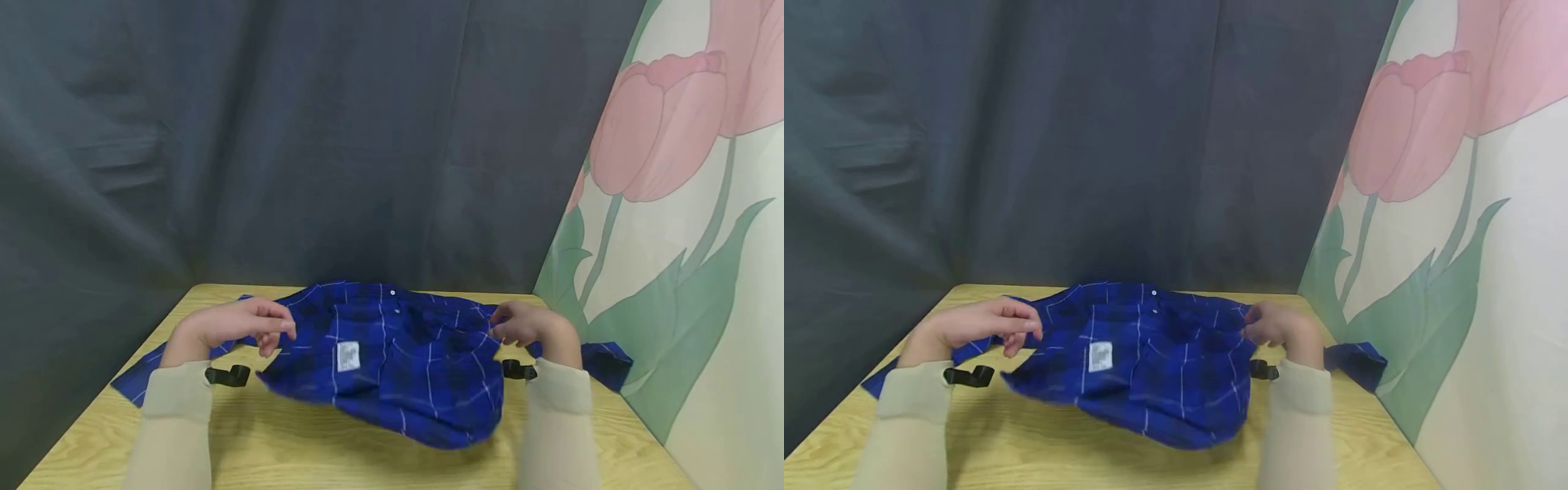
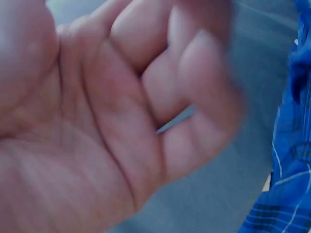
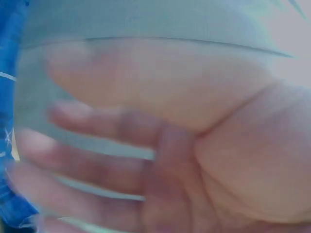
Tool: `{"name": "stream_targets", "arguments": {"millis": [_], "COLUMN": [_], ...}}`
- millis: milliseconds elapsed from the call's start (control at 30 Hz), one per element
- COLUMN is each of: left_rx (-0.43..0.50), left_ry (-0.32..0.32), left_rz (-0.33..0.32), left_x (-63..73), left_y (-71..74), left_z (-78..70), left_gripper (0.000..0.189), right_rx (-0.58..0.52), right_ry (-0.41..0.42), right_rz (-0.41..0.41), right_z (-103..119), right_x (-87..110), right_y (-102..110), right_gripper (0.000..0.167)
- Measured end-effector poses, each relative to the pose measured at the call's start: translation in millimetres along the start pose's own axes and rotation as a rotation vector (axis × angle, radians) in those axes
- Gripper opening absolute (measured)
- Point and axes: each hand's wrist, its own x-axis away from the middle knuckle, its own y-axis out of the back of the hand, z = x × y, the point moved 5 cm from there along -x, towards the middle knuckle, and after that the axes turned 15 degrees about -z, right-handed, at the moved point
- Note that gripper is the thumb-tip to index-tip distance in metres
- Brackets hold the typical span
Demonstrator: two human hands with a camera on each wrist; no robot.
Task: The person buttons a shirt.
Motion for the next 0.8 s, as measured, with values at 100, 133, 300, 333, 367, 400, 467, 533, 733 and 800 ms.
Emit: {"name": "stream_targets", "arguments": {"millis": [100,133,300,333,367,400,467,533,733,800], "left_rx": [-0.065,-0.099,-0.293,-0.325,-0.356,-0.391,-0.456,-0.53,-0.724,-0.739], "left_ry": [0.07,0.095,0.147,0.146,0.14,0.136,0.125,0.122,0.137,0.118], "left_rz": [-0.093,-0.123,-0.145,-0.127,-0.108,-0.09,-0.059,-0.047,-0.063,-0.033], "left_x": [-10.3,-14.7,-43.8,-49.7,-55.4,-59.6,-66.9,-72.8,-81.8,-81.2], "left_y": [-3.7,-7.2,-40.0,-49.5,-59.4,-69.5,-90.0,-108.5,-142.1,-146.8], "left_z": [13.3,14.7,20.9,22.8,25.7,26.7,28.2,28.8,23.7,21.6], "left_gripper": [0.032,0.033,0.041,0.043,0.045,0.047,0.049,0.044,0.027,0.036], "right_rx": [0.032,0.033,0.052,0.062,0.069,0.074,0.082,0.111,0.314,0.304], "right_ry": [0.011,0.015,0.005,-0.007,-0.017,-0.024,-0.023,0.003,0.211,0.258], "right_rz": [-0.056,-0.059,0.003,0.022,0.033,0.046,0.071,0.079,0.053,0.043], "right_z": [3.2,3.5,-1.1,-1.5,0.1,3.2,13.9,26.1,54.9,59.5], "right_x": [-1.6,-2.8,-20.6,-26.2,-31.9,-37.5,-47.8,-56.8,-74.3,-75.8], "right_y": [0.6,0.0,-19.5,-27.5,-36.3,-46.3,-67.9,-90.0,-133.0,-137.6], "right_gripper": [0.05,0.051,0.058,0.06,0.063,0.066,0.07,0.069,0.015,0.016]}}
